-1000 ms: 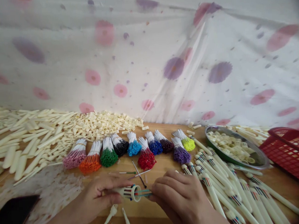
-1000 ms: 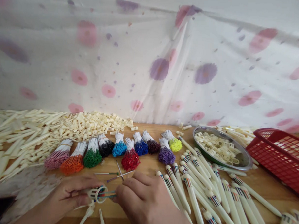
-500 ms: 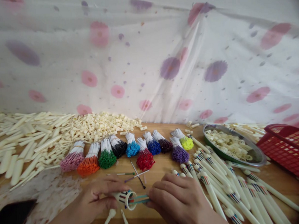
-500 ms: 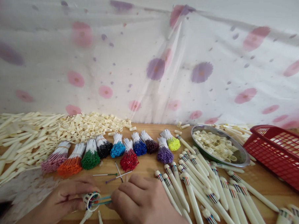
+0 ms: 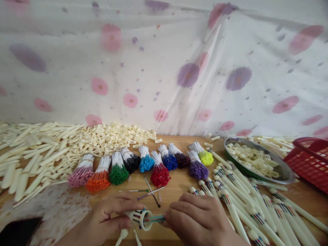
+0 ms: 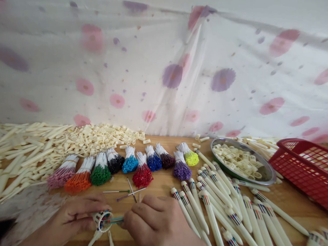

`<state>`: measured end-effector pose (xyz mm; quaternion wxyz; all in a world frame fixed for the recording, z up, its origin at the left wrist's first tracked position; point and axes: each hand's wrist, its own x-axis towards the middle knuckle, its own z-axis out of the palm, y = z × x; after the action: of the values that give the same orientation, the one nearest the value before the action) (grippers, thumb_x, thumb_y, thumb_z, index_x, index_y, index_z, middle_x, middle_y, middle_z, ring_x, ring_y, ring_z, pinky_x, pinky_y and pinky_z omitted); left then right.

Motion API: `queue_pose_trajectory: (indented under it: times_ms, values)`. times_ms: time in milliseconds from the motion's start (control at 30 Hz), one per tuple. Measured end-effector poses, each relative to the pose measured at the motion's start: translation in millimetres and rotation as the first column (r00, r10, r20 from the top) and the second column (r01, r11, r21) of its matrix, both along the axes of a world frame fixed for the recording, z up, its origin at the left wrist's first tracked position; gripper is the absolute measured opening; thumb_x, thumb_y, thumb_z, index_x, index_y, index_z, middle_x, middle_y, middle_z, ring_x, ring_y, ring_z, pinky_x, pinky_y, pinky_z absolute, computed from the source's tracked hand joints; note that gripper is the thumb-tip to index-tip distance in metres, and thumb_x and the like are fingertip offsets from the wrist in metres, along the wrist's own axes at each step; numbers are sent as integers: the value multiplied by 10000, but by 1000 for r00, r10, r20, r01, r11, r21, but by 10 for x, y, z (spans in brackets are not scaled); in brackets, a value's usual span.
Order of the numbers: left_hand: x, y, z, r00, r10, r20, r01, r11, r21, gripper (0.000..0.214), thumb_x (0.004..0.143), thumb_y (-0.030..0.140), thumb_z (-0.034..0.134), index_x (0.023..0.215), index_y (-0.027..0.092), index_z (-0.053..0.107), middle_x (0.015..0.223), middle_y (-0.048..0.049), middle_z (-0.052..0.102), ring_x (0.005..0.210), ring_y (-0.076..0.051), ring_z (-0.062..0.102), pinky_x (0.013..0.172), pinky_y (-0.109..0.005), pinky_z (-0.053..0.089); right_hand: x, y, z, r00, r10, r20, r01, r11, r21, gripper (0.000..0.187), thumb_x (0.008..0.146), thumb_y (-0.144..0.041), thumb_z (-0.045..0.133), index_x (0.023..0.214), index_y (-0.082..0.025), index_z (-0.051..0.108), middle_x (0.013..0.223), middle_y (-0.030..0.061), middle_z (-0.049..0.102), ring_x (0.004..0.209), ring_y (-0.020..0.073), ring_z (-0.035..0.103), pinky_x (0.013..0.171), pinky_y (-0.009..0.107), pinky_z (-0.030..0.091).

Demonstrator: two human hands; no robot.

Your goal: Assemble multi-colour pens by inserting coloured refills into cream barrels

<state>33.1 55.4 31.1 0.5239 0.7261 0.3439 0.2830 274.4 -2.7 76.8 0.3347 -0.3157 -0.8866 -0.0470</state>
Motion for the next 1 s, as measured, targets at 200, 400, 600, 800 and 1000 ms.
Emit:
queue_pose_trajectory:
  times_ms: [200,400,600,800,1000]
  values:
    - [33,-19,39,1000,-1,-20,2,998,55,221,721,303,691,931,353,737,955,-39,745,895,-245,654,837,-343,491,5,-14,-23,1000,10,2,-10,999,41,145,911,-148,464,852,-136,596,635,17,617,541,122,543,461,240,401]
    - [-22,-13,-51,998,49,44,-49,999,-21,229,706,280,718,923,352,740,1004,-28,724,890,-220,646,770,-280,506,-1,-62,29,993,-93,-79,92,996,-16,86,901,-147,505,906,-150,591,723,33,667,662,138,601,595,239,462]
    - [-42,39,-59,973,85,213,-54,988,-146,204,690,306,744,890,271,730,895,-31,717,849,-207,647,734,-257,501,82,96,-36,969,-238,61,246,932,-266,88,848,-169,565,761,-179,562,697,5,636,637,138,593,536,222,422]
    - [-66,99,21,952,-16,304,11,1000,20,99,768,266,683,866,254,697,848,-21,696,870,-200,620,813,-293,458,-105,265,-580,793,-110,599,429,800,-421,195,758,-132,643,953,-145,637,892,74,692,790,240,642,611,290,468]
    - [-72,127,1,941,-31,337,-5,994,105,72,791,247,659,855,219,676,852,-47,693,872,-206,631,798,-299,479,-147,327,-683,784,-168,598,497,746,-443,200,745,-228,670,918,-131,642,890,105,693,831,281,643,635,316,491]
